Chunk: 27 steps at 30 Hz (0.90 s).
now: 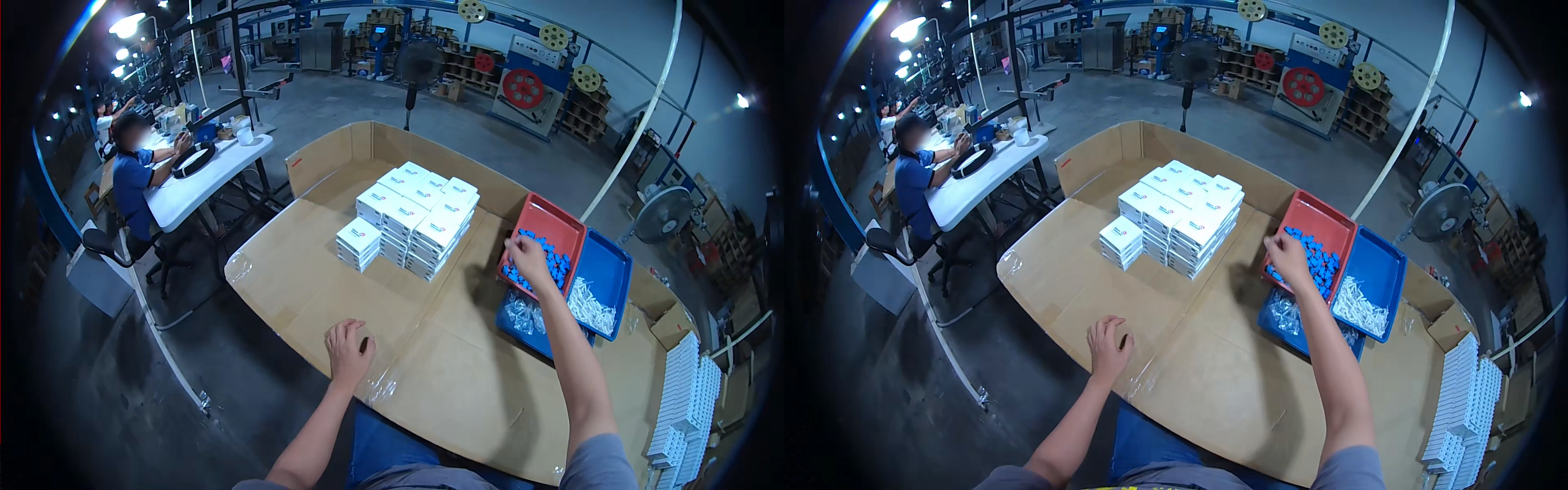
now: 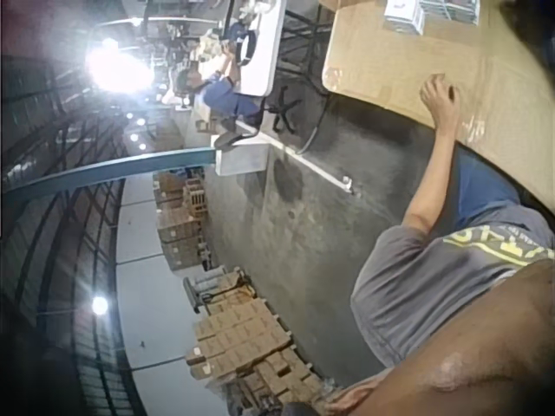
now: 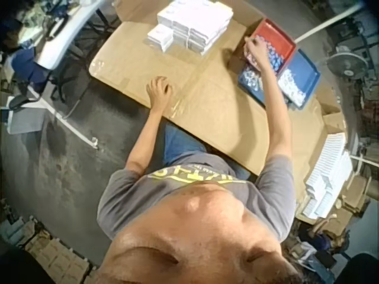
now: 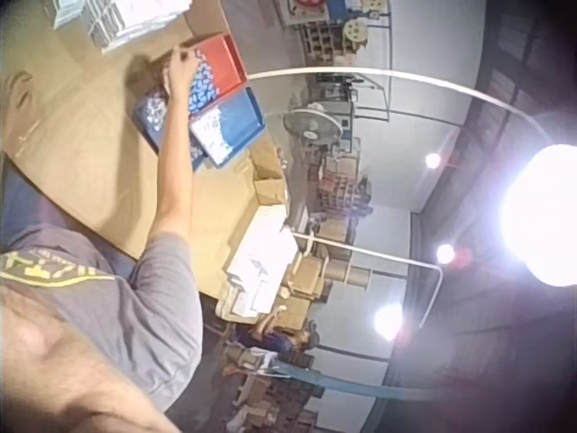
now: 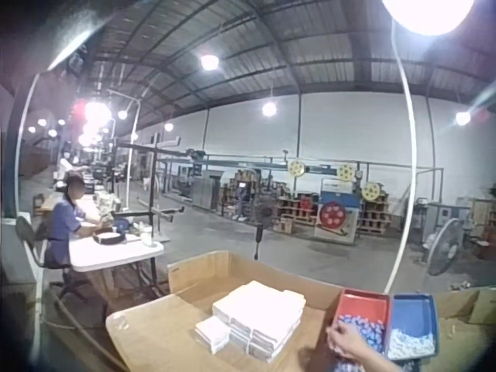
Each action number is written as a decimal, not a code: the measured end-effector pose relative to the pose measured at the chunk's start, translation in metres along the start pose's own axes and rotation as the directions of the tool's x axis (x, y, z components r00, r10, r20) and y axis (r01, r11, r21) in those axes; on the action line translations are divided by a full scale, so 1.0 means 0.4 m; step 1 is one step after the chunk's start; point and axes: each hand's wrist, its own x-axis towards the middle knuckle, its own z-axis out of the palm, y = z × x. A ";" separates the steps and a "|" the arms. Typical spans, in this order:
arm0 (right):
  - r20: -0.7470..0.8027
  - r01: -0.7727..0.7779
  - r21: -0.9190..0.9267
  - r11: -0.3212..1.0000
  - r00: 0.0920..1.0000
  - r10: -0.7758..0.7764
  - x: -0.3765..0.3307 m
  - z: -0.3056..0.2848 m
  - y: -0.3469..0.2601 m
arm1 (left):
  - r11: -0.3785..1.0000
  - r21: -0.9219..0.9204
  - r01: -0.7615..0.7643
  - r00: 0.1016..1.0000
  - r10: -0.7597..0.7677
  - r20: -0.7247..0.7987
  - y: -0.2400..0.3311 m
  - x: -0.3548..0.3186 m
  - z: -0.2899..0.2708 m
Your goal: Assembling small electronic components and placing them into white cardboard boxes.
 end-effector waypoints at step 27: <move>-0.076 -0.442 0.426 0.789 0.852 0.518 0.502 0.269 0.090 | 0.996 -0.007 0.085 0.996 -0.085 0.021 0.034 0.029 -0.038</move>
